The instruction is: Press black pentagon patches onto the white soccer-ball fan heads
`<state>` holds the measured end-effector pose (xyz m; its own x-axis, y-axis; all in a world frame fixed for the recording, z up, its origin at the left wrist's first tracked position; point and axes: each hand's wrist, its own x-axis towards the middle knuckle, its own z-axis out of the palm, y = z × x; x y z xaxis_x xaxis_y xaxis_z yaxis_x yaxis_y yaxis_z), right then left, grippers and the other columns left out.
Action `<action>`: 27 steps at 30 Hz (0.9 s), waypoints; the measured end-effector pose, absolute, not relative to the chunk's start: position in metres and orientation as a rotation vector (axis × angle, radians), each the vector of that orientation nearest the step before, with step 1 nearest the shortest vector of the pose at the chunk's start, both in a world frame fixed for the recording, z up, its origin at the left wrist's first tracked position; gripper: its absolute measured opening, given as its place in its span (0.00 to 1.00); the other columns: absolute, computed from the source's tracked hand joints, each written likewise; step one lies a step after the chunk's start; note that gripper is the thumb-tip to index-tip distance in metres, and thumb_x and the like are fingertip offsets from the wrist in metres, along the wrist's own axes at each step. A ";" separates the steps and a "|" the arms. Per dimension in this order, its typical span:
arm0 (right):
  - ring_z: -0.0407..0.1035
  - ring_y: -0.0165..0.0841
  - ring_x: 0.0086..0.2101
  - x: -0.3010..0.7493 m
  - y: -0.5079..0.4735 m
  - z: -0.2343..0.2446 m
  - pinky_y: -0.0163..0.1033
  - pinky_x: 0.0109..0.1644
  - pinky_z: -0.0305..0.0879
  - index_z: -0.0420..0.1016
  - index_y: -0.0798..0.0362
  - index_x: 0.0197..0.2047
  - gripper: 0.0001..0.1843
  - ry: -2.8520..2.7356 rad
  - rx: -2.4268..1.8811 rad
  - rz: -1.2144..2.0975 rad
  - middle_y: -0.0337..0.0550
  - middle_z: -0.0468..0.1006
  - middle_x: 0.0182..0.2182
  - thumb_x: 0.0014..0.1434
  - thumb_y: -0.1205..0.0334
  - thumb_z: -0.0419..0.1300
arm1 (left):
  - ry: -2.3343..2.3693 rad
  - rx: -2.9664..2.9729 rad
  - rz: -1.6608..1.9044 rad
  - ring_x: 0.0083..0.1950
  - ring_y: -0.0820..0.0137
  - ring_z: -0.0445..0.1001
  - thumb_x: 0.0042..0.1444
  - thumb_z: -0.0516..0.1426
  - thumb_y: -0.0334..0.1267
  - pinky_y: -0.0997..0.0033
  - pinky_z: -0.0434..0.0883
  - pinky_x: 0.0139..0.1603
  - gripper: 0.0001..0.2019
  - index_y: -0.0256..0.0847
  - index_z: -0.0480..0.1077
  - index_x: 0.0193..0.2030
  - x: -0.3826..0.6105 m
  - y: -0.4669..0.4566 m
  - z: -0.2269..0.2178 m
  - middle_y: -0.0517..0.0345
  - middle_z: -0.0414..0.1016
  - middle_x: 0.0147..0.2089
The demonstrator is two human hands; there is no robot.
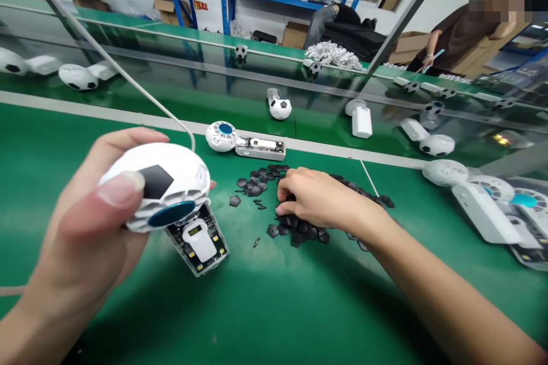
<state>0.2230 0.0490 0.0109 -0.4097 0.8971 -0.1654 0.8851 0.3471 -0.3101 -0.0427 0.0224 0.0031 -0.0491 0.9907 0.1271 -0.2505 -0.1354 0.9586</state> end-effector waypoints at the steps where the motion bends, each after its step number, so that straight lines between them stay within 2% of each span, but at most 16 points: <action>1: 0.74 0.40 0.36 0.222 0.049 0.009 0.37 0.31 0.59 0.76 0.52 0.25 0.10 -2.554 -1.678 0.556 0.44 0.79 0.31 0.54 0.71 0.71 | 0.997 1.120 1.459 0.37 0.60 0.79 0.51 0.66 0.48 0.71 0.77 0.31 0.20 0.45 0.73 0.49 -0.033 0.023 0.008 0.60 0.79 0.38; 4: 0.70 0.34 0.26 0.222 0.051 0.011 0.36 0.25 0.55 0.74 0.52 0.25 0.12 -2.506 -1.644 0.600 0.40 0.78 0.25 0.58 0.73 0.66 | 0.994 1.122 1.451 0.40 0.59 0.79 0.60 0.60 0.49 0.69 0.79 0.35 0.16 0.38 0.75 0.45 -0.013 0.031 0.015 0.53 0.79 0.40; 6: 0.69 0.31 0.24 0.221 0.051 0.017 0.35 0.25 0.57 0.78 0.52 0.31 0.09 -2.425 -1.610 0.619 0.39 0.79 0.26 0.64 0.69 0.62 | 0.920 1.086 1.419 0.40 0.61 0.79 0.65 0.58 0.50 0.69 0.80 0.37 0.16 0.38 0.74 0.45 -0.007 0.037 0.013 0.53 0.79 0.40; 8: 0.73 0.31 0.27 0.217 0.049 0.023 0.34 0.28 0.64 0.81 0.53 0.38 0.07 -2.256 -1.456 0.614 0.39 0.82 0.30 0.66 0.66 0.61 | 0.855 1.035 1.360 0.37 0.63 0.79 0.62 0.62 0.55 0.69 0.81 0.35 0.20 0.39 0.72 0.47 -0.004 0.040 0.008 0.55 0.79 0.39; 11: 0.78 0.32 0.34 0.206 0.042 0.023 0.34 0.37 0.73 0.83 0.54 0.39 0.04 -1.966 -1.048 0.391 0.38 0.85 0.35 0.64 0.69 0.65 | 0.863 0.970 1.240 0.31 0.65 0.79 0.53 0.69 0.58 0.73 0.79 0.30 0.28 0.42 0.69 0.51 0.000 0.038 -0.002 0.58 0.79 0.37; 14: 0.80 0.31 0.38 0.195 0.040 0.009 0.34 0.45 0.77 0.82 0.54 0.40 0.07 -1.958 -0.675 0.005 0.40 0.86 0.38 0.65 0.73 0.63 | 0.905 0.877 1.058 0.28 0.64 0.78 0.52 0.69 0.60 0.74 0.77 0.27 0.29 0.40 0.69 0.48 0.005 0.033 -0.008 0.56 0.78 0.32; 17: 0.81 0.34 0.40 0.189 0.044 -0.009 0.38 0.47 0.80 0.81 0.54 0.41 0.07 -1.994 -0.407 -0.263 0.43 0.86 0.38 0.63 0.74 0.63 | 0.904 0.745 0.858 0.26 0.63 0.77 0.51 0.66 0.63 0.73 0.75 0.24 0.30 0.38 0.71 0.46 0.008 0.029 -0.010 0.53 0.76 0.29; 20: 0.80 0.36 0.44 0.185 0.048 -0.020 0.39 0.51 0.80 0.81 0.54 0.41 0.04 -1.969 -0.346 -0.308 0.45 0.86 0.40 0.64 0.69 0.64 | 0.899 0.632 0.745 0.24 0.65 0.74 0.59 0.58 0.64 0.73 0.73 0.22 0.29 0.38 0.70 0.51 0.010 0.030 -0.010 0.52 0.75 0.29; 23: 0.80 0.34 0.45 0.181 0.045 -0.022 0.35 0.54 0.78 0.81 0.54 0.41 0.06 -1.975 -0.371 -0.296 0.44 0.86 0.41 0.68 0.64 0.62 | 0.880 0.536 0.804 0.25 0.69 0.74 0.68 0.51 0.55 0.75 0.75 0.26 0.20 0.40 0.69 0.52 0.010 0.030 -0.009 0.53 0.75 0.31; 25: 0.79 0.35 0.46 0.179 0.041 -0.021 0.38 0.54 0.79 0.81 0.56 0.42 0.08 -1.995 -0.427 -0.289 0.46 0.86 0.42 0.69 0.62 0.62 | 0.839 0.540 0.873 0.26 0.69 0.75 0.68 0.54 0.50 0.75 0.77 0.28 0.16 0.41 0.70 0.52 0.009 0.029 -0.009 0.54 0.76 0.33; 27: 0.79 0.37 0.48 0.178 0.038 -0.020 0.41 0.53 0.80 0.80 0.59 0.43 0.09 -2.001 -0.464 -0.264 0.49 0.85 0.44 0.69 0.62 0.61 | 0.784 0.618 0.909 0.29 0.70 0.76 0.63 0.62 0.52 0.75 0.78 0.30 0.18 0.41 0.71 0.50 0.006 0.027 -0.009 0.56 0.76 0.34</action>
